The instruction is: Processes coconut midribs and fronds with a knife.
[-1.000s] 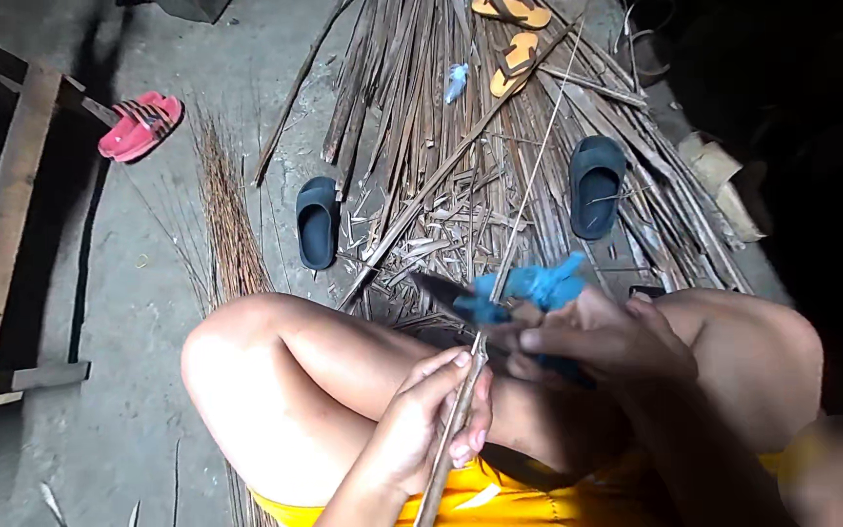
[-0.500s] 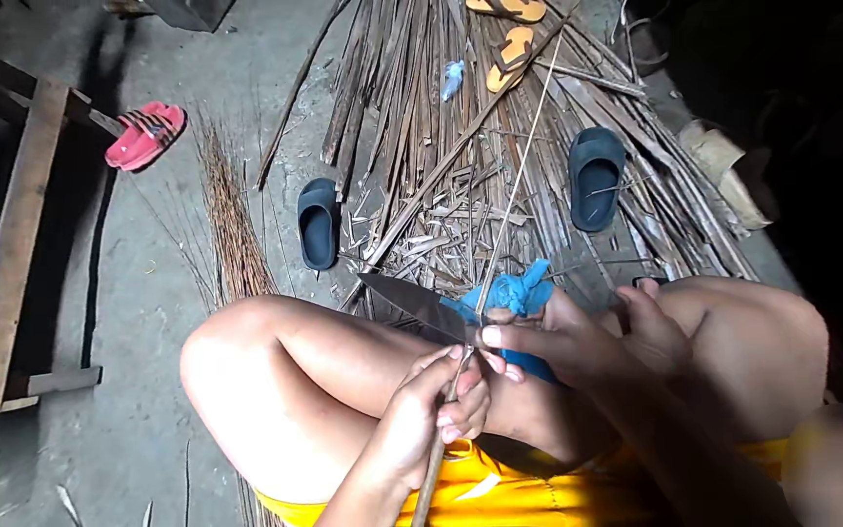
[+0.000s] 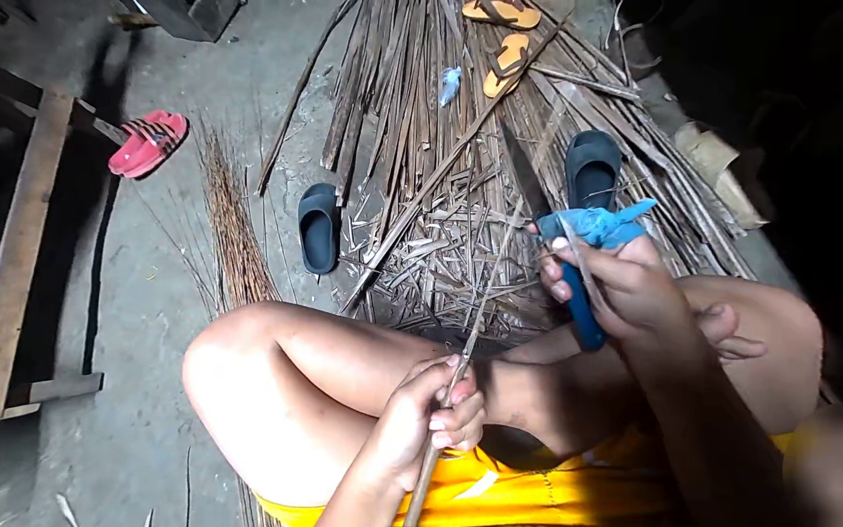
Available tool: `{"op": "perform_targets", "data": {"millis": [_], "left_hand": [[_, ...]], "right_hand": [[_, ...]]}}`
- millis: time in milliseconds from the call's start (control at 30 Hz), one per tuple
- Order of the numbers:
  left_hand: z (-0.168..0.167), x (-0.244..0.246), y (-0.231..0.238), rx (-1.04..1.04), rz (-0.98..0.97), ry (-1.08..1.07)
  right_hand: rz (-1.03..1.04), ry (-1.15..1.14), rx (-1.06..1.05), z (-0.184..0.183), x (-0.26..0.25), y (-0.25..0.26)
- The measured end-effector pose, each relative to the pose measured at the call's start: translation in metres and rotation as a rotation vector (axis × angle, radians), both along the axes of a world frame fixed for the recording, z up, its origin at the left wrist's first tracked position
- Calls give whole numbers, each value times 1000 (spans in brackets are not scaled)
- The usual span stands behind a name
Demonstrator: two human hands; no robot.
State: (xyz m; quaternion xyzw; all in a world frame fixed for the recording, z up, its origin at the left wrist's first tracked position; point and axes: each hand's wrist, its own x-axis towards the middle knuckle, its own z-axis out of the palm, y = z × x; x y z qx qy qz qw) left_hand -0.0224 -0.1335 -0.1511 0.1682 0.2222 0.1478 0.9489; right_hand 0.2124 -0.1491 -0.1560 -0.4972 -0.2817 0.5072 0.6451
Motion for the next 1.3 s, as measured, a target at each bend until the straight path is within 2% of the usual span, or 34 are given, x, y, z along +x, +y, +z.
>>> {"op": "perform_targets", "data": {"millis": [67,200,267,467,567,733,767,800,900,967,1033,1100,1233,1300], "left_hand": [[-1,2,1,27,14,30],[-1,5,1,208,81,184],[-1,5,-3,293,139,261],[-1,7,-7,535,161,315],[-1,9,-6,586,150,337],[-1,4,-11,554,99,345],[-1,5,-10,556,104,350],[-1,7,-9,562,107,360],[0,11,-7,570,114,385],[-1,11,-6,572,127,400],[-2,9,-7,574,153,398],[-3,7,-8,572,146,385],[2,5,-6,492,23,355],[4,7,-3,416,22,343]], "right_hand": [[102,-1,-4,2,-5,-4],[524,77,-40,1,-33,-8],[592,122,-100,1,-44,-8],[487,129,-84,0,-45,-9],[414,114,-66,-1,-43,-8],[-9,-14,-105,-1,0,1],[-43,-17,-103,1,6,1],[-10,-11,-98,4,6,-1],[367,71,-96,2,-16,-6],[538,158,-105,-2,-35,-5],[563,222,-140,-1,-46,-6],[500,263,-151,-1,-47,-5],[351,249,-156,-4,-26,-1],[396,267,-141,-5,-20,-2]]}}
